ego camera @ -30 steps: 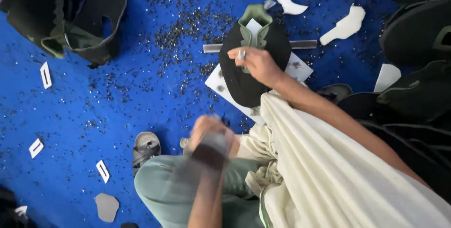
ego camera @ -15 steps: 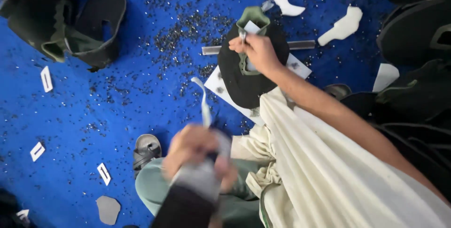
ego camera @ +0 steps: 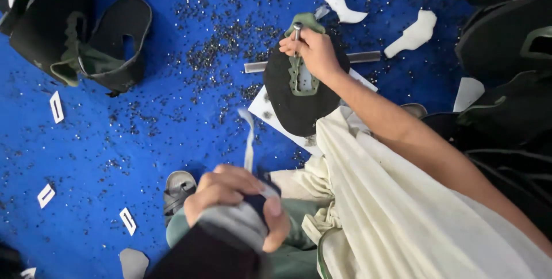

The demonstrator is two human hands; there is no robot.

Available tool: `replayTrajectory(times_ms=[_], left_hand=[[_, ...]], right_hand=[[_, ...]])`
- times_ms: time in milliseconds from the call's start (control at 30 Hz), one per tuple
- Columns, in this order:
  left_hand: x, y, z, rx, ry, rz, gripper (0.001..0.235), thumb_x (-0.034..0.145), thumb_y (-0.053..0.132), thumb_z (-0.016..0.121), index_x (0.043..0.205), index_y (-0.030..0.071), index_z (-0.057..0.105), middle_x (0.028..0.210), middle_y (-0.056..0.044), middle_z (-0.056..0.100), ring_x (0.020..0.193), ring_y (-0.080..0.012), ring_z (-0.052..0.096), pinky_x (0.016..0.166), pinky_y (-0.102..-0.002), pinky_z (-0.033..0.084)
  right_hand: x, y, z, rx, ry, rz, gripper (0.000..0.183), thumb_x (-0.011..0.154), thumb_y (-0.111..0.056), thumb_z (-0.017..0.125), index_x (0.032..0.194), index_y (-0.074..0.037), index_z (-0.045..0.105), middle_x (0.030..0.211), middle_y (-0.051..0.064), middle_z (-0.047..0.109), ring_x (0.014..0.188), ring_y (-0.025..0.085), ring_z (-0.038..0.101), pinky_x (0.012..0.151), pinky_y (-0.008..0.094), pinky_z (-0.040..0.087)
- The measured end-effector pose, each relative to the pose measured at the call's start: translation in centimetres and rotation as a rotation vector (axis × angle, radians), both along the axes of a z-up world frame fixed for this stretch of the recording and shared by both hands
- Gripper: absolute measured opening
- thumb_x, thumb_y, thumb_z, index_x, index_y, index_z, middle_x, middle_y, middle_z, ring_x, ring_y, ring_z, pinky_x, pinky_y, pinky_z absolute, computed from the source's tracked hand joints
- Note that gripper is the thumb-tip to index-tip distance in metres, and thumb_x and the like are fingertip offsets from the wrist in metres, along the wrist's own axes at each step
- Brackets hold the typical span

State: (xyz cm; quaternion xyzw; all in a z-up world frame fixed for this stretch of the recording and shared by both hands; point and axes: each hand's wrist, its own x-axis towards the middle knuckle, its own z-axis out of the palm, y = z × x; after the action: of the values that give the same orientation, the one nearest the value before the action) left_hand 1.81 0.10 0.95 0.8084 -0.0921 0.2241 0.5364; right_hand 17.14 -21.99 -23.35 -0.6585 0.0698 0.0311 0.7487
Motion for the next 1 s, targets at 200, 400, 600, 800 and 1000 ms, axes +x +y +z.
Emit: replayTrajectory(times_ms=[200, 400, 600, 800, 1000], left_hand=[[0.6, -0.8, -13.7, 0.084, 0.34, -0.07, 0.03, 0.071, 0.014, 0.079, 0.09, 0.008, 0.056, 0.073, -0.008, 0.063, 0.062, -0.0208, 0.064, 0.063, -0.032, 0.055], [-1.5, -0.7, -7.1, 0.203, 0.67, 0.013, 0.034, 0.07, 0.019, 0.084, 0.09, 0.005, 0.06, 0.072, -0.007, 0.07, 0.061, -0.0154, 0.071, 0.061, -0.031, 0.056], [0.9, -1.0, 4.3, 0.48, 0.135, -0.1, 0.037, 0.061, 0.023, 0.078, 0.081, 0.011, 0.049, 0.073, -0.004, 0.053, 0.068, -0.0222, 0.055, 0.066, -0.036, 0.043], [3.1, -2.2, -11.0, 0.144, 0.094, -0.106, 0.027, 0.071, 0.017, 0.076, 0.085, 0.01, 0.054, 0.077, -0.009, 0.059, 0.069, -0.0279, 0.06, 0.068, -0.038, 0.049], [-5.9, 3.9, -9.2, 0.421, 0.951, -0.007, 0.051, 0.067, 0.035, 0.082, 0.101, 0.0, 0.066, 0.082, -0.019, 0.077, 0.077, -0.0387, 0.076, 0.069, -0.045, 0.058]], right_hand=[[-2.3, 0.5, 4.7, -0.474, -0.558, 0.083, 0.02, 0.096, 0.005, 0.061, 0.115, 0.009, 0.067, 0.113, 0.02, 0.074, 0.104, 0.029, 0.074, 0.09, 0.037, 0.059], [2.3, -1.2, -1.3, 0.404, -0.025, -0.157, 0.016, 0.108, -0.01, 0.055, 0.1, 0.001, 0.064, 0.104, 0.017, 0.075, 0.088, 0.022, 0.076, 0.083, 0.034, 0.064], [1.2, -0.3, 1.2, -0.176, -0.011, -0.064, 0.014, 0.103, -0.008, 0.063, 0.098, 0.005, 0.065, 0.1, 0.014, 0.078, 0.092, 0.02, 0.079, 0.079, 0.03, 0.064], [-0.9, -0.3, 3.7, -0.462, -0.531, -0.006, 0.018, 0.102, -0.004, 0.059, 0.113, 0.006, 0.068, 0.112, 0.017, 0.074, 0.102, 0.023, 0.075, 0.089, 0.032, 0.062], [-1.3, -3.0, -3.1, 0.496, -0.027, -0.22, 0.021, 0.108, -0.016, 0.057, 0.097, 0.001, 0.064, 0.118, 0.017, 0.073, 0.102, 0.025, 0.073, 0.096, 0.038, 0.062]])
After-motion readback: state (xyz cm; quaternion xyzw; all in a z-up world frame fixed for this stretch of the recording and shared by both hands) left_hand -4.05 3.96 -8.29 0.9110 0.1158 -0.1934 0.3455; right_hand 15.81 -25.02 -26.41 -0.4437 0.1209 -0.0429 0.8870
